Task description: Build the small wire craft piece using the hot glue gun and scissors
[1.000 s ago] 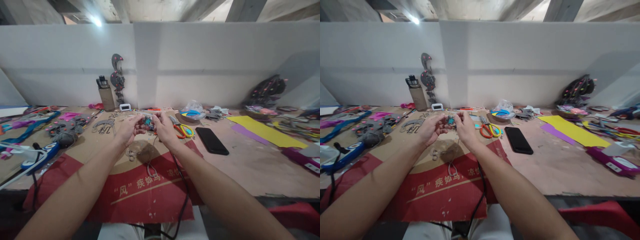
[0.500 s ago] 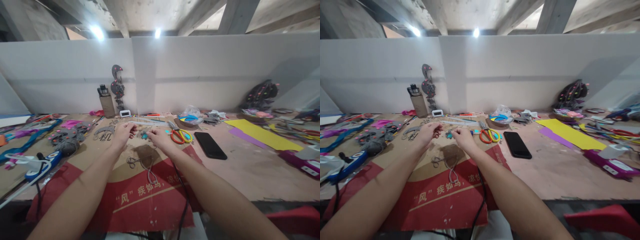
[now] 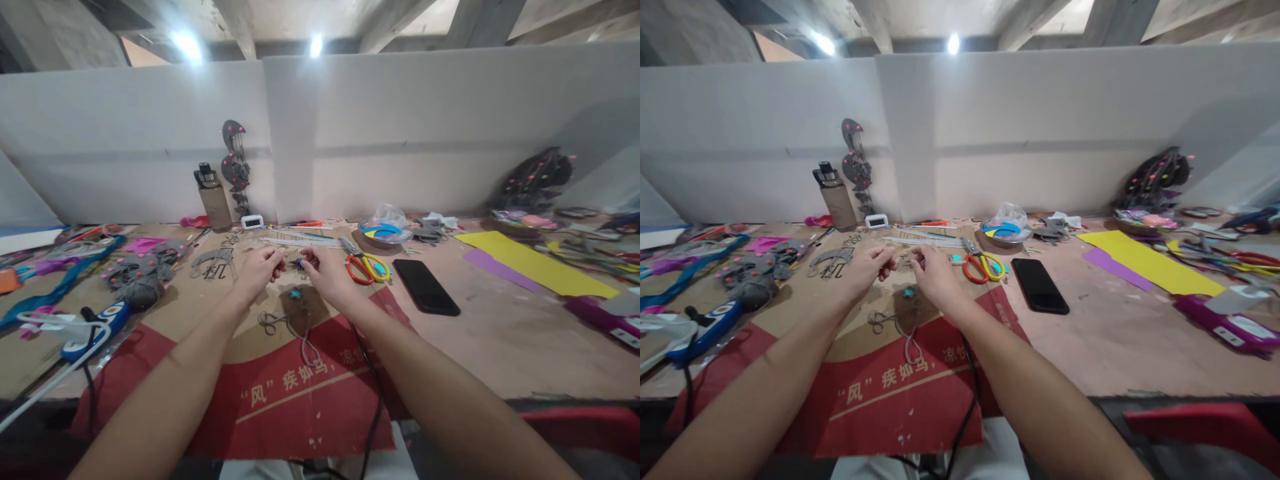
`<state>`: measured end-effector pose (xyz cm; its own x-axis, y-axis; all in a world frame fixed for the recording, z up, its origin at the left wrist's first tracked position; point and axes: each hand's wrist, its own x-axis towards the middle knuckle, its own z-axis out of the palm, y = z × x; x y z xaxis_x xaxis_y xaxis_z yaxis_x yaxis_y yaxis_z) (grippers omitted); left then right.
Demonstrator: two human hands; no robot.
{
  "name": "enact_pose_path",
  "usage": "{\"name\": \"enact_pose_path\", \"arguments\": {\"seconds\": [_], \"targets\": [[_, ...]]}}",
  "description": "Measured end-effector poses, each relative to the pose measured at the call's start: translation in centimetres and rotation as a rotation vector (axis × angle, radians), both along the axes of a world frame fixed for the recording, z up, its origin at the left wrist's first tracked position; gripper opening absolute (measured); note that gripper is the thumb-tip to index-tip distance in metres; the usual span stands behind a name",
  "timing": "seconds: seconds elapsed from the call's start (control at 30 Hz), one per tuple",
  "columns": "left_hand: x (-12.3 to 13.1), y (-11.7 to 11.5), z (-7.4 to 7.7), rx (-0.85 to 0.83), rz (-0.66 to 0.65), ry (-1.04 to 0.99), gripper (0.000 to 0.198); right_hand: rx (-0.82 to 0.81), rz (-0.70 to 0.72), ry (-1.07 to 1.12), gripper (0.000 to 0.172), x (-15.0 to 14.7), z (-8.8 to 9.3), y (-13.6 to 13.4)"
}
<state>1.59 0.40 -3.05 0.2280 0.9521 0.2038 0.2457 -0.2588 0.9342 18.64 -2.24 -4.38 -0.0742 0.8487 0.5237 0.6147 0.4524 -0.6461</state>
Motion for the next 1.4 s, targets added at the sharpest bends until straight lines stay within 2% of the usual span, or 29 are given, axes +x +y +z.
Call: {"name": "enact_pose_path", "arguments": {"seconds": [0.17,0.3,0.47,0.63,0.8,0.93,1.1,1.2,1.4], "targets": [[0.4,-0.5,0.3,-0.004,-0.035,-0.022,0.026,-0.006,0.066,0.192,0.016,0.0,-0.1,0.1],[0.5,-1.0,0.6,-0.051,-0.07,-0.076,0.026,-0.129,0.184,0.461,0.018,-0.3,0.5,-0.3],[0.4,-1.3,1.0,0.011,-0.051,-0.141,0.027,-0.23,0.285,0.67,0.02,-1.0,1.5,-0.8],[0.4,-1.3,1.0,0.032,-0.027,-0.154,0.025,-0.242,0.311,0.706,0.019,-1.0,1.7,-0.8],[0.3,-0.9,0.4,-0.002,-0.056,-0.196,0.024,-0.254,0.391,0.637,0.019,-1.1,1.8,-0.7],[-0.1,-0.5,0.0,-0.057,-0.11,-0.285,0.027,-0.357,0.451,0.627,0.019,-1.1,2.0,-0.9],[-0.6,-0.7,0.3,-0.174,-0.259,-0.29,0.028,-0.452,0.554,0.604,0.018,-0.5,2.5,-1.3],[-0.7,-0.9,0.5,-0.214,-0.285,-0.295,0.026,-0.385,0.526,0.486,0.016,-0.3,2.9,-2.0],[-0.5,-1.3,0.4,-0.258,-0.287,-0.325,0.023,0.114,0.232,0.019,0.012,-1.0,2.8,-3.4]]}}
